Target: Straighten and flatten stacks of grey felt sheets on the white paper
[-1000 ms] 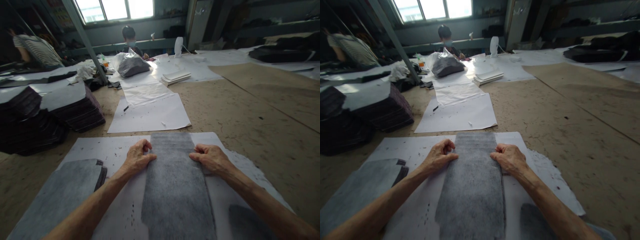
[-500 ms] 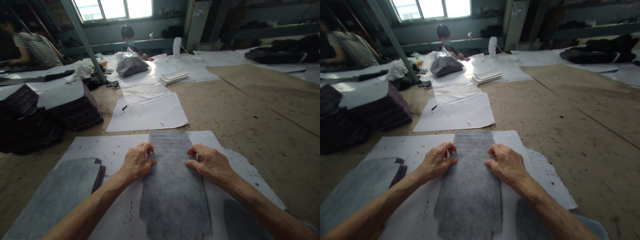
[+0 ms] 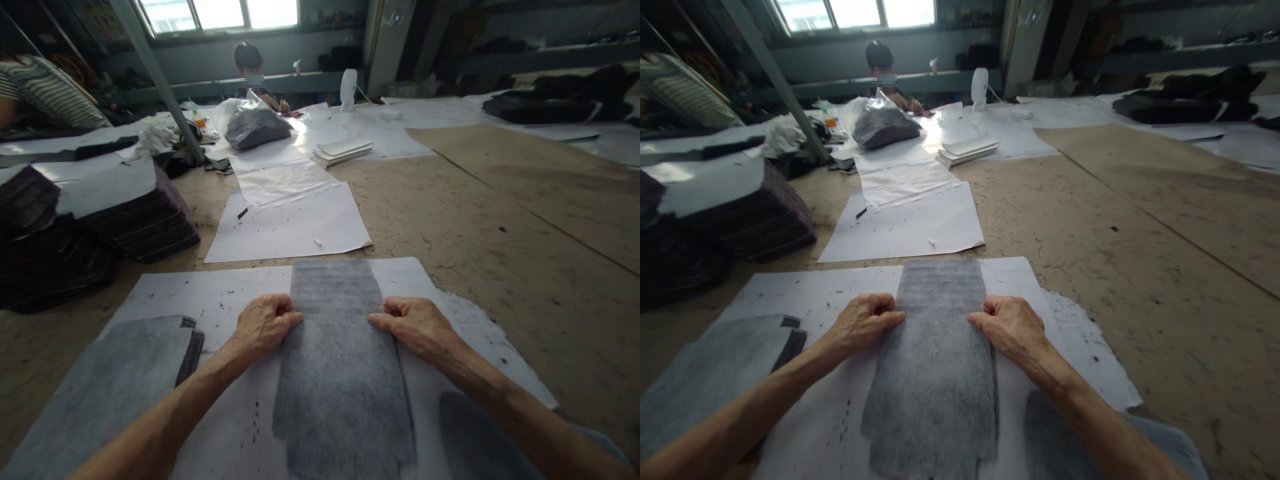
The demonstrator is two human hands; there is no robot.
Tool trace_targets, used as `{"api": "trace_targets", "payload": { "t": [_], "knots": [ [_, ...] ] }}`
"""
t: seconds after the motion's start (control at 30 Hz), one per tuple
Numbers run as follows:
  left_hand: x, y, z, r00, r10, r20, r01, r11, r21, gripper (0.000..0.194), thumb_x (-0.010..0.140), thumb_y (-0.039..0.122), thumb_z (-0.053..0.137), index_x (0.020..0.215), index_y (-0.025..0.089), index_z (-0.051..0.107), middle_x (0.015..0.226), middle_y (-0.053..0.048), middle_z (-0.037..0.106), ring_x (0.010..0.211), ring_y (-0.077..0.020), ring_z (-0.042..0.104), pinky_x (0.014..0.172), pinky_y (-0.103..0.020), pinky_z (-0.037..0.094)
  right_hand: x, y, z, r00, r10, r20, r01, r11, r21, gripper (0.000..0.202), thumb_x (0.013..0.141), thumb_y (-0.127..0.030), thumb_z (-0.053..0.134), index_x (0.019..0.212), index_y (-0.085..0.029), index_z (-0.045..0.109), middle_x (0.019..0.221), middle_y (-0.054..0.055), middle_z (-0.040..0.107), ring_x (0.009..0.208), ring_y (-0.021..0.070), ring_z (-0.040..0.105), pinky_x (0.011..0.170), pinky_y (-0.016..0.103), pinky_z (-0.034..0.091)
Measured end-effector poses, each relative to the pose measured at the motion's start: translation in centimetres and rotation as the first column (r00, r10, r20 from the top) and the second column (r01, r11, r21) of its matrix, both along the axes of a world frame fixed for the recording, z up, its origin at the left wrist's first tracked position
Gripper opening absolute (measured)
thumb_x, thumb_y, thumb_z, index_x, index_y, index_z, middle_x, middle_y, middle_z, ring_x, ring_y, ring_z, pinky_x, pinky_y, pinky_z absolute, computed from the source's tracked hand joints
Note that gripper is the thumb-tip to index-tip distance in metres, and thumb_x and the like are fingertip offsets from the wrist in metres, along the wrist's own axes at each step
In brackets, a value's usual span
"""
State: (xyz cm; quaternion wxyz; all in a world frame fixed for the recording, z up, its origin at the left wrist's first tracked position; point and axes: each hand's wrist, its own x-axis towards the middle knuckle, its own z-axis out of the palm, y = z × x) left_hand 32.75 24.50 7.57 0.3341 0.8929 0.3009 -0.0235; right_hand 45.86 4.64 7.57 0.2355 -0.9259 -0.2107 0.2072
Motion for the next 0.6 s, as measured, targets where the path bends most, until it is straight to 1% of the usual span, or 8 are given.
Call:
{"api": "trace_targets", "payload": {
  "t": [0.1, 0.17, 0.23, 0.3, 0.37, 0.43, 0.5, 0.6],
  "knots": [
    [0.1, 0.4, -0.4, 1.0, 0.012, 0.019, -0.01, 0.996, -0.093, 0.023, 0.063, 0.037, 0.053, 0.052, 0.018, 0.044, 0.049, 0.004, 0.035, 0.054, -0.0106, 0.035, 0.055, -0.025, 0.024, 0.2, 0.1, -0.1, 0.999, -0.018, -0.033, 0.019, 1.0, 0.021, 0.023, 0.066, -0.038, 0.055, 0.056, -0.018, 0.052, 0.051, -0.004, 0.042, 0.052, 0.0086, 0.039, 0.049, 0.022, 0.025],
    [0.2, 0.5, -0.5, 1.0, 0.014, 0.02, -0.012, 0.994, -0.105, 0.021, 0.062, 0.035, 0.054, 0.052, 0.018, 0.046, 0.048, 0.004, 0.036, 0.053, -0.0104, 0.035, 0.054, -0.025, 0.024, 0.3, 0.1, 0.0, 0.999, -0.024, -0.036, 0.025, 0.999, 0.029, 0.021, 0.066, -0.037, 0.056, 0.057, -0.018, 0.054, 0.051, -0.004, 0.043, 0.052, 0.0089, 0.04, 0.05, 0.022, 0.026],
    [0.2, 0.4, -0.5, 1.0, 0.007, 0.017, -0.006, 0.998, -0.07, 0.019, 0.062, 0.033, 0.054, 0.052, 0.018, 0.047, 0.048, 0.004, 0.037, 0.052, -0.0103, 0.036, 0.053, -0.025, 0.024, 0.2, 0.3, 0.1, 0.999, -0.027, -0.036, 0.027, 1.0, 0.015, 0.02, 0.067, -0.036, 0.056, 0.059, -0.018, 0.055, 0.052, -0.004, 0.045, 0.053, 0.0092, 0.041, 0.05, 0.022, 0.026],
    [0.2, 0.2, -0.5, 1.0, -0.002, 0.009, 0.002, 1.0, 0.002, 0.019, 0.063, 0.031, 0.055, 0.052, 0.018, 0.047, 0.049, 0.004, 0.04, 0.053, -0.0105, 0.037, 0.054, -0.026, 0.025, -0.2, 0.4, 0.3, 1.0, -0.03, -0.009, 0.029, 0.998, -0.061, 0.021, 0.069, -0.038, 0.056, 0.06, -0.019, 0.055, 0.054, -0.004, 0.048, 0.056, 0.0104, 0.044, 0.051, 0.023, 0.027],
    [0.0, -0.3, -0.5, 1.0, 0.019, 0.019, -0.021, 0.995, 0.095, 0.016, 0.066, 0.031, 0.056, 0.057, 0.019, 0.049, 0.054, 0.004, 0.046, 0.056, -0.011, 0.041, 0.056, -0.026, 0.027, -0.9, 0.4, 0.4, 0.989, -0.013, 0.149, 0.032, 0.991, -0.13, 0.019, 0.071, -0.038, 0.057, 0.065, -0.02, 0.055, 0.063, -0.002, 0.055, 0.063, 0.0134, 0.049, 0.054, 0.025, 0.028],
    [-0.4, -0.9, -0.6, 0.993, 0.032, 0.11, -0.054, 0.977, 0.204, 0.01, 0.067, 0.029, 0.057, 0.07, 0.02, 0.053, 0.067, 0.003, 0.053, 0.063, -0.0123, 0.045, 0.061, -0.027, 0.032, -1.8, 0.3, 0.4, 0.911, 0.051, 0.408, -0.009, 0.994, -0.106, 0.013, 0.071, -0.032, 0.06, 0.073, -0.02, 0.056, 0.076, 0.0, 0.059, 0.076, 0.0168, 0.052, 0.06, 0.026, 0.031],
    [-1.0, -1.3, -0.8, 0.976, -0.041, 0.212, -0.026, 0.952, 0.304, 0.017, 0.068, 0.027, 0.058, 0.084, 0.021, 0.054, 0.081, 0.001, 0.056, 0.073, -0.0144, 0.049, 0.069, -0.029, 0.035, -2.5, -0.1, 0.2, 0.819, 0.107, 0.564, -0.1, 0.994, -0.044, 0.013, 0.069, -0.026, 0.063, 0.079, -0.02, 0.056, 0.083, 0.001, 0.059, 0.084, 0.0176, 0.053, 0.066, 0.026, 0.034],
    [-2.1, -1.7, -1.0, 0.925, -0.264, 0.274, 0.134, 0.899, 0.417, 0.028, 0.069, 0.027, 0.061, 0.095, 0.024, 0.053, 0.093, 0.0, 0.057, 0.088, -0.0186, 0.049, 0.082, -0.034, 0.034, -2.9, -0.9, -0.3, 0.81, 0.191, 0.554, -0.255, 0.966, 0.039, 0.023, 0.062, -0.022, 0.07, 0.081, -0.02, 0.058, 0.083, -0.002, 0.059, 0.083, 0.0148, 0.054, 0.07, 0.024, 0.036]
  ]
}}
